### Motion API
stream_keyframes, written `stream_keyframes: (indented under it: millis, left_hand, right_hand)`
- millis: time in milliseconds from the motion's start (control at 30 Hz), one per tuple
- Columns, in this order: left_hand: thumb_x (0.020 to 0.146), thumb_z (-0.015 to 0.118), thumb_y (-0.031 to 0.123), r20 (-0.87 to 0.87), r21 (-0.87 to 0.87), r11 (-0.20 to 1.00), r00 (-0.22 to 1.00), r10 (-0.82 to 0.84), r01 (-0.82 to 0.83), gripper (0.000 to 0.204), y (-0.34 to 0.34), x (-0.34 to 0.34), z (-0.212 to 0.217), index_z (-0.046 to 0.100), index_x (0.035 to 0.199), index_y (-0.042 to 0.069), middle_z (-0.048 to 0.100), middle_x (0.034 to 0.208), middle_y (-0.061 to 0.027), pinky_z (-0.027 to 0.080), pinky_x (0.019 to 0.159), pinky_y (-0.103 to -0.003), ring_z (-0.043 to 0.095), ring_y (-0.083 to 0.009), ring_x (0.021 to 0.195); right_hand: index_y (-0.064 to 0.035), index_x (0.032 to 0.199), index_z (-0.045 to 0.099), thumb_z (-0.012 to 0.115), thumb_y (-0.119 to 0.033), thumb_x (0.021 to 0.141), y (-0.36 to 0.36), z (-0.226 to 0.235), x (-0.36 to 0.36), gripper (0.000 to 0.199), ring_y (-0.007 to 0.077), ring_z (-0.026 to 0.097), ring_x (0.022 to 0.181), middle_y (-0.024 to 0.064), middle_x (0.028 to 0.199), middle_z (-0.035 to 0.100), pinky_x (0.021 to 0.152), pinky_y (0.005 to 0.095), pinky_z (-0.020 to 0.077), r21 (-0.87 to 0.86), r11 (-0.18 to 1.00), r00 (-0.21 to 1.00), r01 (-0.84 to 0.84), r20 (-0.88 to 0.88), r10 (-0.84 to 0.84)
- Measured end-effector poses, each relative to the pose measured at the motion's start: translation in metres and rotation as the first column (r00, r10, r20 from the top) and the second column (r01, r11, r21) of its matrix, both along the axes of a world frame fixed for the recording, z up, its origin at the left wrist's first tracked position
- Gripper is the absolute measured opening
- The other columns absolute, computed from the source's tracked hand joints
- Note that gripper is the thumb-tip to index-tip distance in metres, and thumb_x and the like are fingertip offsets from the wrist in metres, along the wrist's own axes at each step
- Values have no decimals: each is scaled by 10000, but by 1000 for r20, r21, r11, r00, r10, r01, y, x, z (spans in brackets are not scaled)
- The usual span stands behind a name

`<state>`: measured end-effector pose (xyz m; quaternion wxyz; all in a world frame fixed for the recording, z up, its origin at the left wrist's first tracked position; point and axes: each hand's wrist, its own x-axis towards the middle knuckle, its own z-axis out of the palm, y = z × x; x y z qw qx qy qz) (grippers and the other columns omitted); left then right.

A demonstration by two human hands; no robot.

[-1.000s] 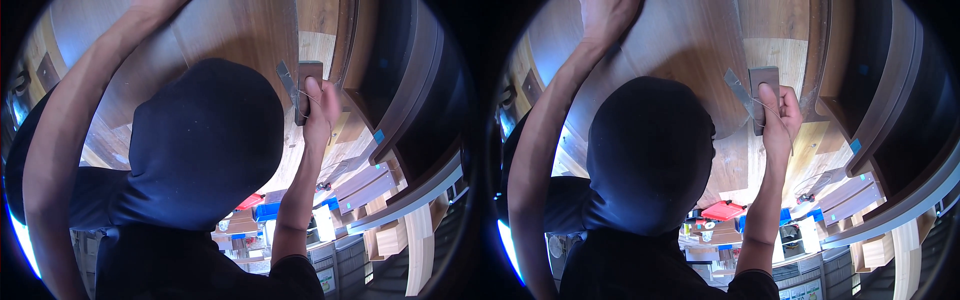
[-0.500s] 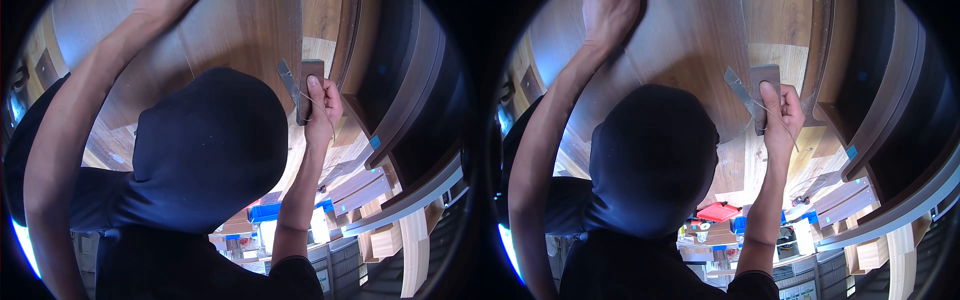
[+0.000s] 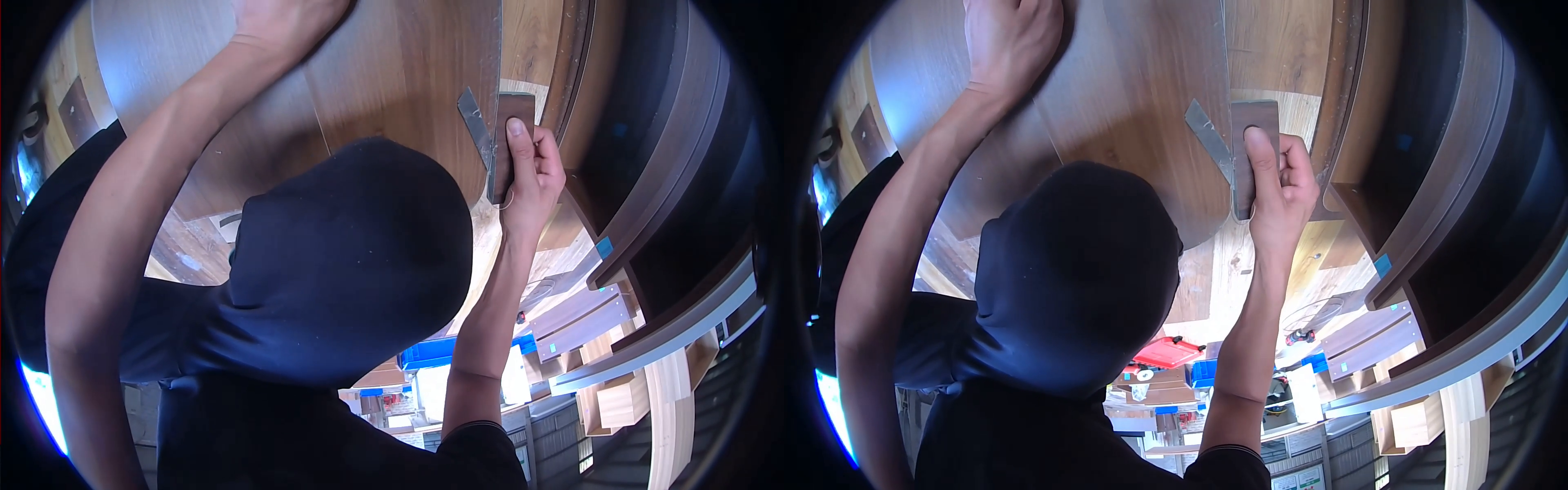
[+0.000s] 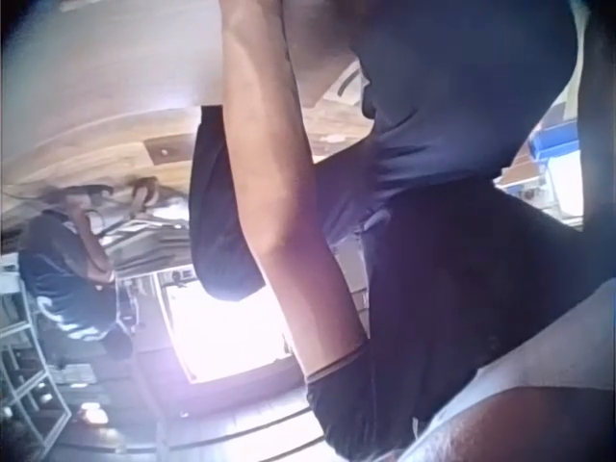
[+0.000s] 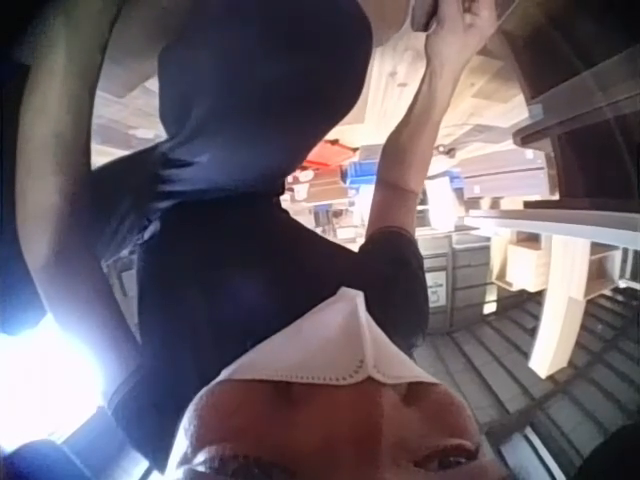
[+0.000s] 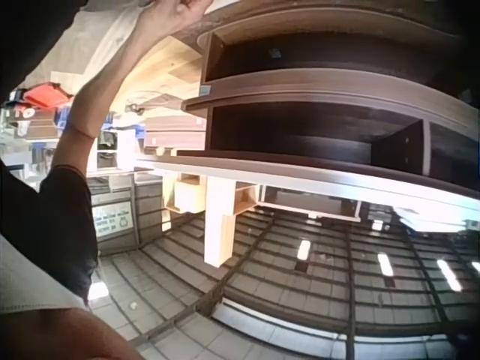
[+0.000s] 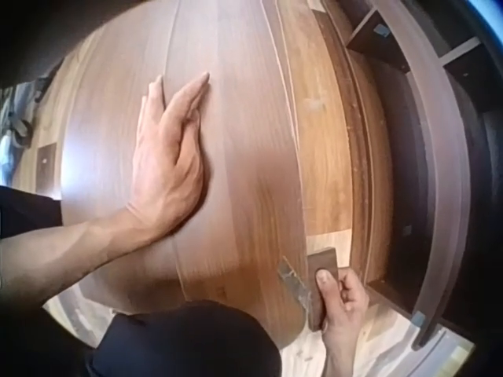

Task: The person uses a metal scraper to smooth the surface and edges of wood panels for furniture manufacturing.

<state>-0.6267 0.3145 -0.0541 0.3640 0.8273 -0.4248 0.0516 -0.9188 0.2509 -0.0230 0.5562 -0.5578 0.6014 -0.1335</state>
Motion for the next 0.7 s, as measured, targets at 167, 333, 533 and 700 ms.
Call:
stream_keyframes:
  millis: [167,333,533,700]
  left_hand:
    - [1073,458,122,-11,19,998,998,65,-65,426,0,-2,-2,513,1495,139,335,1527,-443,298,1210,-551,340,-592,1425]
    - [1066,456,110,2,5,999,999,54,-54,444,1,-2,-5,504,1506,144,324,1531,-447,283,1219,-549,336,-589,1431]
    - [1043,470,71,2,-6,999,999,47,-47,468,-1,-1,-1,504,1505,140,306,1543,-440,291,1214,-549,349,-583,1425]
    - [1022,468,37,-31,-19,999,999,42,-43,495,-1,-2,0,499,1507,129,327,1529,-429,300,1200,-566,370,-583,1399]
  right_hand:
    - [-65,852,655,747,-262,991,-5,-3,10,257,-9,471,605,-60,727,606,553,161,337,11,1000,1000,9,-5,-9]
    - [-61,879,672,752,-270,987,-11,-4,17,249,-7,498,623,-48,740,624,566,160,362,3,1000,999,18,28,-18]
    - [-68,862,666,745,-269,994,-17,0,35,253,-8,466,609,-65,714,592,558,161,326,-59,998,1000,4,-16,-5]
    - [-79,848,662,746,-290,993,-18,3,42,270,-14,441,601,-84,692,567,564,159,304,-62,998,1000,4,-14,-5]
